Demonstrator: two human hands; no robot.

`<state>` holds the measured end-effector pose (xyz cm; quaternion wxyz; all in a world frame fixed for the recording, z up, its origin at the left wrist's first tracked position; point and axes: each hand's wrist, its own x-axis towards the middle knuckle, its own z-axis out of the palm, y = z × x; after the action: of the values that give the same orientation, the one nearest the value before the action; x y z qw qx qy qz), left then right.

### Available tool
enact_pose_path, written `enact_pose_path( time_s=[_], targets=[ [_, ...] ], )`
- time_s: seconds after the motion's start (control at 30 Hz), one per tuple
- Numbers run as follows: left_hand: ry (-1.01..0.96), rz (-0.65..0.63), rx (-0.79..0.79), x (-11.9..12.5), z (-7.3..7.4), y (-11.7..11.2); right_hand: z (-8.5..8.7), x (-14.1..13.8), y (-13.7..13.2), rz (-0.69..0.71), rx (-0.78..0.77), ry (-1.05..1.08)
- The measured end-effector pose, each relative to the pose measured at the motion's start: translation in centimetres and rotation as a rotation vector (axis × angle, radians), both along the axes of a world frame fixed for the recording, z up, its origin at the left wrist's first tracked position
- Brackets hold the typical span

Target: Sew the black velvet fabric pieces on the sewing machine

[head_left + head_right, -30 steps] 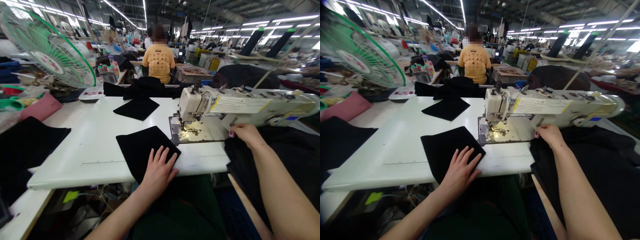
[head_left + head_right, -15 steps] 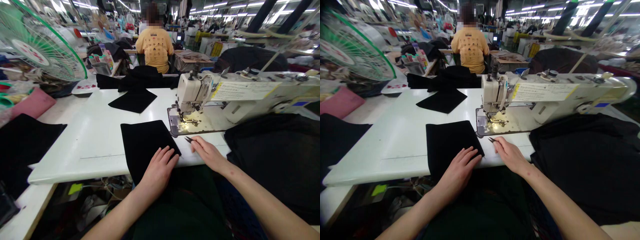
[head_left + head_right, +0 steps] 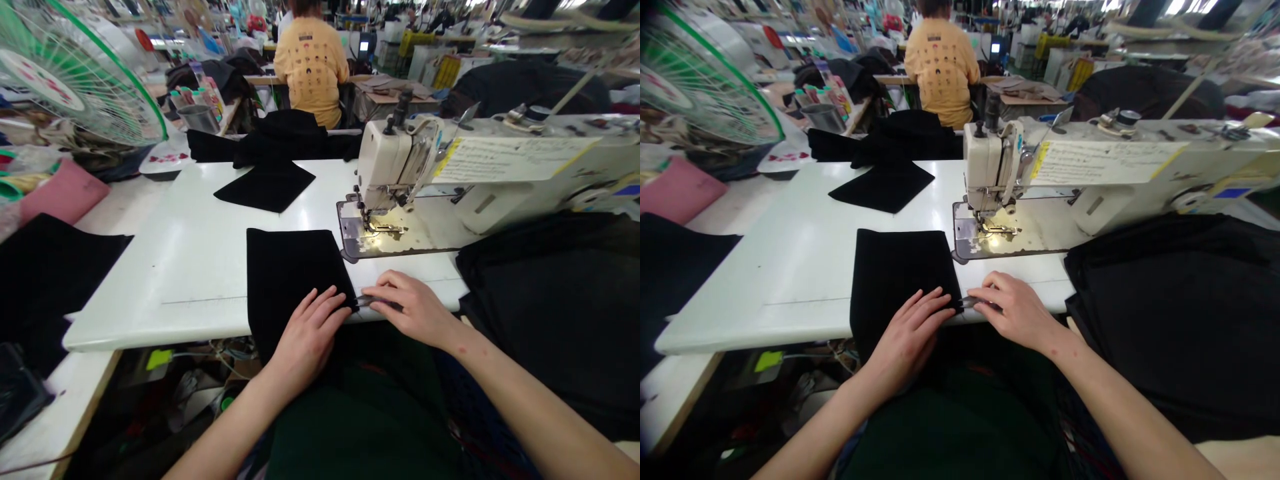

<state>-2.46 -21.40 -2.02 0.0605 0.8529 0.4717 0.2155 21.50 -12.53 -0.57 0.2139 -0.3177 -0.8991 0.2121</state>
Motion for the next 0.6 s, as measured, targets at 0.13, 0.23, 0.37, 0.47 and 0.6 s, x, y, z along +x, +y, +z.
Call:
enact_pose_path(
  time_s=[0.13,0.23,0.37,0.47,0.6],
  targets=[
    [-0.004,-0.001,0.012,-0.06,-0.06,0.03,-0.1,-0.12,-0.06,-0.002,0.014,0.004],
    [0.002,0.002,0.018,-0.04,-0.03,0.03,-0.26,-0.4,-0.24,-0.004,0.037,0.01],
    [0.004,0.003,0.029,-0.01,-0.01,0.02,-0.51,-0.72,-0.29,0.035,0.068,0.024],
    [-0.004,0.007,0.029,-0.07,-0.08,0.0,-0.74,-0.77,-0.04,0.018,0.071,0.09],
    [-0.02,0.0,0.021,-0.2,-0.18,-0.01,-0.86,-0.7,0.3,-0.071,0.085,0.119]
  ],
)
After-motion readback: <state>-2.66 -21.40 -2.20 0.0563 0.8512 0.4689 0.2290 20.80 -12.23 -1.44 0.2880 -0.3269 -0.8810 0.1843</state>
